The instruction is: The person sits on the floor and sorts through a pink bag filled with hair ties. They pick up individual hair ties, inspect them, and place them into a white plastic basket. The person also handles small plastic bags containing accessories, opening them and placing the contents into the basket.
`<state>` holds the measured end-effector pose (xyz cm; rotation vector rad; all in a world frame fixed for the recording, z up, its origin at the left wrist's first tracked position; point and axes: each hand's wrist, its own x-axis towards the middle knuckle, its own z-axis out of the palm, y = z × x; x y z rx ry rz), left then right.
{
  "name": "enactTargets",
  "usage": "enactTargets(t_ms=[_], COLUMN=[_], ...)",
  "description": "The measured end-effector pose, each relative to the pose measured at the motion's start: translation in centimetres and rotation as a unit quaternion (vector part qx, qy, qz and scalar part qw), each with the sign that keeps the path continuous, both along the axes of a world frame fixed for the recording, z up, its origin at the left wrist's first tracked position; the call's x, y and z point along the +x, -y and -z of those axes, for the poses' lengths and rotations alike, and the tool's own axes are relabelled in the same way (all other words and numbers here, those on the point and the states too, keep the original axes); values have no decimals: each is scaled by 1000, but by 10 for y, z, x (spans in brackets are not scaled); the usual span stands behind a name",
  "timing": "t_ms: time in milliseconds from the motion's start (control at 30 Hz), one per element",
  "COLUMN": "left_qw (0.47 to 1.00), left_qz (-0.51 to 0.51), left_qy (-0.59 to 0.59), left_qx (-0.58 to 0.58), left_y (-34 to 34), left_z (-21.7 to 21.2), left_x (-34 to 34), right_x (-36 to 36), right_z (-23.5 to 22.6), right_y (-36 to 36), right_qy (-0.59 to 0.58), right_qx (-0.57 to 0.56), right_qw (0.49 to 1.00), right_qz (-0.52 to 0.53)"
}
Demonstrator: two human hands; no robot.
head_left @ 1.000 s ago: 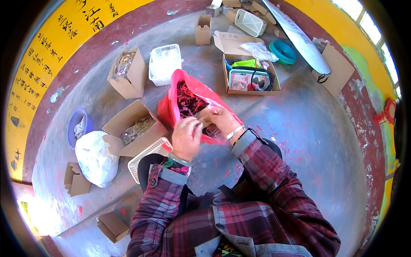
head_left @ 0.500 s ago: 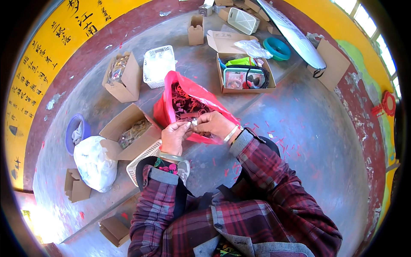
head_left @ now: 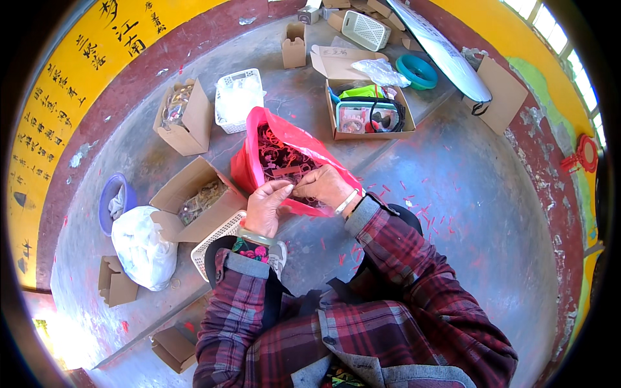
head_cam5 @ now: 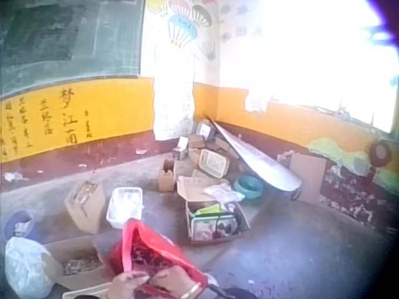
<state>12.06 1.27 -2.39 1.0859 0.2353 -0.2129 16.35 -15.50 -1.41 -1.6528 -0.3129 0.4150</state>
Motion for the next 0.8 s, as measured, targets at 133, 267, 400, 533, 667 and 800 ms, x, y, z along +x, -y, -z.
enactTargets(t_ms=[133, 267, 400, 533, 667, 800], left_qw=[999, 999, 996, 999, 1000, 999], left_qz=[17, 21, 5, -17, -13, -34], left_qy=[17, 39, 66, 33, 25, 13], left_qx=[31, 19, 52, 40, 13, 4], left_y=[0, -1, -2, -4, -3, -4], left_z=[5, 10, 17, 17, 13, 13], left_x=[0, 0, 1, 1, 1, 1], right_x=[-1, 0, 2, 1, 2, 2], right_z=[2, 3, 9, 8, 10, 13], right_y=[-2, -2, -3, -4, -2, -4], right_qy=[7, 21, 30, 71, 47, 56], right_qx=[-44, -50, -63, -76, -84, -51], right_qw=[999, 999, 998, 995, 995, 997], right_qz=[14, 0, -3, 2, -12, -18])
